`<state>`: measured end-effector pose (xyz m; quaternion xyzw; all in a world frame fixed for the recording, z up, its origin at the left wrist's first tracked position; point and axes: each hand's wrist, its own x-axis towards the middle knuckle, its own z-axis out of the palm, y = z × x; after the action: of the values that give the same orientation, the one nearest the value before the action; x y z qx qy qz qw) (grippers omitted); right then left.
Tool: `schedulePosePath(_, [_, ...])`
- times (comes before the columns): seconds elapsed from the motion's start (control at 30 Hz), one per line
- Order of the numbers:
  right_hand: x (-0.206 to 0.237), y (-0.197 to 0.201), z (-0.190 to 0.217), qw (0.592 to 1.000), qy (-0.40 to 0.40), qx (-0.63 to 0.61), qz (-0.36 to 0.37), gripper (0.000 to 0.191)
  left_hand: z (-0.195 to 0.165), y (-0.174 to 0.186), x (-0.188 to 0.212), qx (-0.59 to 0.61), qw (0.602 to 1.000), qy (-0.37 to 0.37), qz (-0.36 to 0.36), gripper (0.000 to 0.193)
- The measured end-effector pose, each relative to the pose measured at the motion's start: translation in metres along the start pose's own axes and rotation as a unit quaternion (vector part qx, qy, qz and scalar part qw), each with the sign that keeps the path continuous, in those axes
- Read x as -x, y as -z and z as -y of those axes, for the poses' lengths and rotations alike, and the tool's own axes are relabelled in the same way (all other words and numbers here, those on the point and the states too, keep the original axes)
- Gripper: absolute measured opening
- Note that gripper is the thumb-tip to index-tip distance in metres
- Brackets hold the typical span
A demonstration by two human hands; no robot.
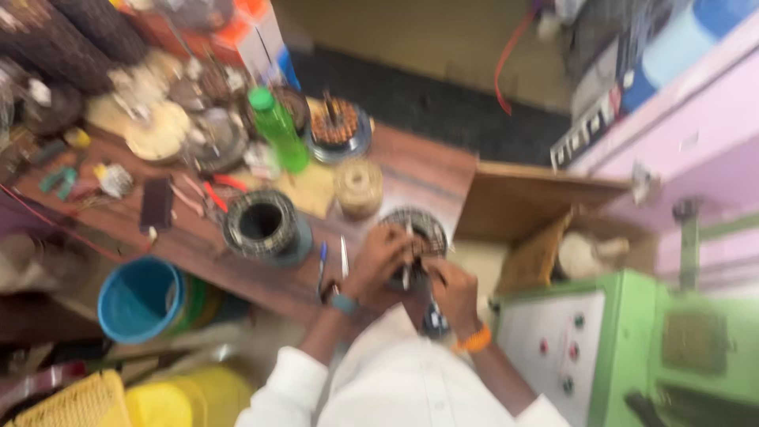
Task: The person works at a workbench fitting a copper motor armature into a circular stator housing, pressing and positioning it by hand and turning it to seat it. They then use a green-handled screwdriver on the assembly and use scissors to cut a small piece of material, handling the armature throughout.
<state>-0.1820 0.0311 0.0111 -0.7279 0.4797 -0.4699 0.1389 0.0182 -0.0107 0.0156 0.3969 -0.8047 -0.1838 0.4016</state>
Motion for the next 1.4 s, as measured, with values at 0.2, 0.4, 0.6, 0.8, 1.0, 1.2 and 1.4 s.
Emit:
schedulePosePath(0.2, [0.004, -0.002, 0.001, 0.999, -0.024, -0.016, 0.04, 0.01, -0.023, 0.005, 0.015, -0.067, 0.99, -0.092, -0.08, 0.066])
schedulePosePath(0.4, [-0.003, 0.014, 0.012, 0.99, 0.011, -0.015, 0.138, 0.012, -0.028, -0.012, 0.016, -0.141, 0.962, -0.133, -0.192, 0.046])
schedulePosePath(0.6, [-0.001, 0.034, 0.013, 0.991, 0.022, -0.011, 0.13, 0.014, -0.009, -0.035, 0.038, -0.122, 0.973, -0.071, -0.185, 0.03])
schedulePosePath(0.8, [-0.056, 0.026, 0.03, 0.994, 0.035, 0.006, 0.106, 0.006, -0.018, -0.049, 0.031, -0.05, 0.961, 0.054, -0.267, 0.016])
schedulePosePath(1.0, [-0.09, 0.008, 0.025, 0.987, 0.006, 0.014, 0.163, 0.007, -0.022, -0.035, 0.031, 0.005, 0.962, 0.098, -0.255, 0.016])
schedulePosePath(1.2, [-0.103, 0.0, 0.0, 0.978, -0.072, 0.022, 0.193, 0.011, -0.029, -0.023, 0.027, -0.03, 0.969, 0.065, -0.236, 0.031])
schedulePosePath(1.4, [-0.098, 0.002, -0.01, 0.96, -0.191, 0.063, 0.197, 0.013, -0.004, -0.004, 0.016, 0.01, 0.992, 0.011, -0.123, 0.069])
